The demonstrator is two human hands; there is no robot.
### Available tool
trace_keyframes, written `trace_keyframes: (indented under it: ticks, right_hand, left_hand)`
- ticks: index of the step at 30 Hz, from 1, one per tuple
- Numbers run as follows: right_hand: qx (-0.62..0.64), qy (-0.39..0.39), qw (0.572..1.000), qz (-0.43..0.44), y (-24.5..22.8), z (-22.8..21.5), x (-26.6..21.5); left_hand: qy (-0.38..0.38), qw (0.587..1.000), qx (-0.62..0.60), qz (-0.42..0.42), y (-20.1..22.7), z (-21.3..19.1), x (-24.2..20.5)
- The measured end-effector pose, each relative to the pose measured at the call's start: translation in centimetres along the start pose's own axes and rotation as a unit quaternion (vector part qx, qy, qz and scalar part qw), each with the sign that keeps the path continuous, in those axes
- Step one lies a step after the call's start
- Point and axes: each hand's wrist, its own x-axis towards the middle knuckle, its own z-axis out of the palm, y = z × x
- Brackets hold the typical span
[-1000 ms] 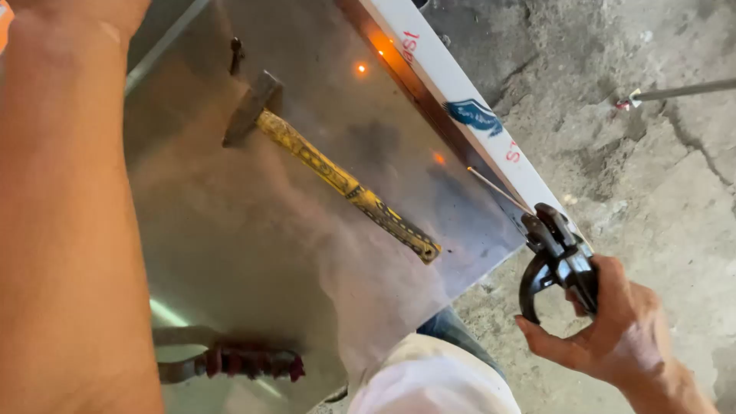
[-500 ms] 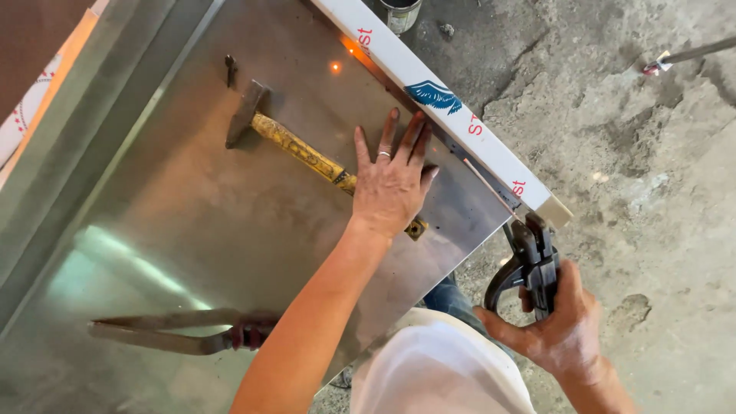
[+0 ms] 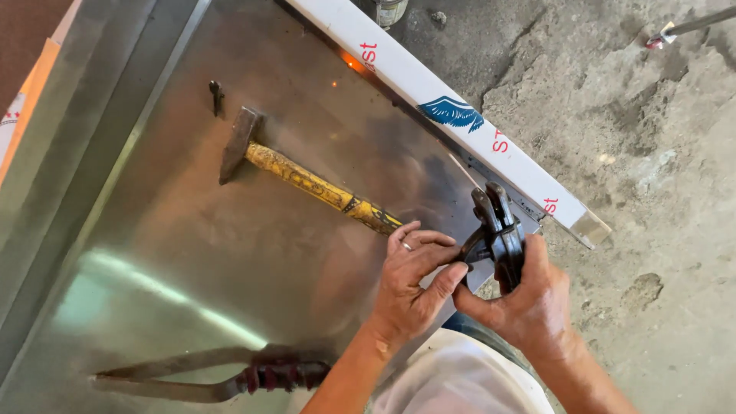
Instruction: The person TIG-welds the corner joints of a stainless steel frame resting on a work table, striking arcs that produce sparks and glow. Between welds they use a chipping hammer and a wire brush to clean the weld area, wipe the surface with a cloth, and reposition the frame to weld other joints.
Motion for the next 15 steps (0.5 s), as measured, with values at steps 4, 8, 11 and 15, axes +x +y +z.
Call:
trace_keyframes:
  ticks: [4,8,11,15]
  right_hand:
    - [0.017,0.0,1.0,0.016,-0.3,0.5,0.3]
    - [0.008,-0.002,0.999,0.031,-0.7,1.0,0.3]
    - [0.011,0.006,1.0,0.022,-0.6,1.2,0.3]
    - [-0.003,-0.008,0.999,0.05,-0.5,1.5,0.6]
  left_hand:
    - [0.012,1.0,-0.009,-0.015,-0.3,0.3,0.1]
    - [0.021,0.999,-0.013,-0.036,-0.5,0.3,0.0]
    - [0.026,0.999,-0.019,-0.042,-0.3,0.4,0.2]
    - [0.03,0.998,-0.02,-0.047,-0.4,0.4,0.1]
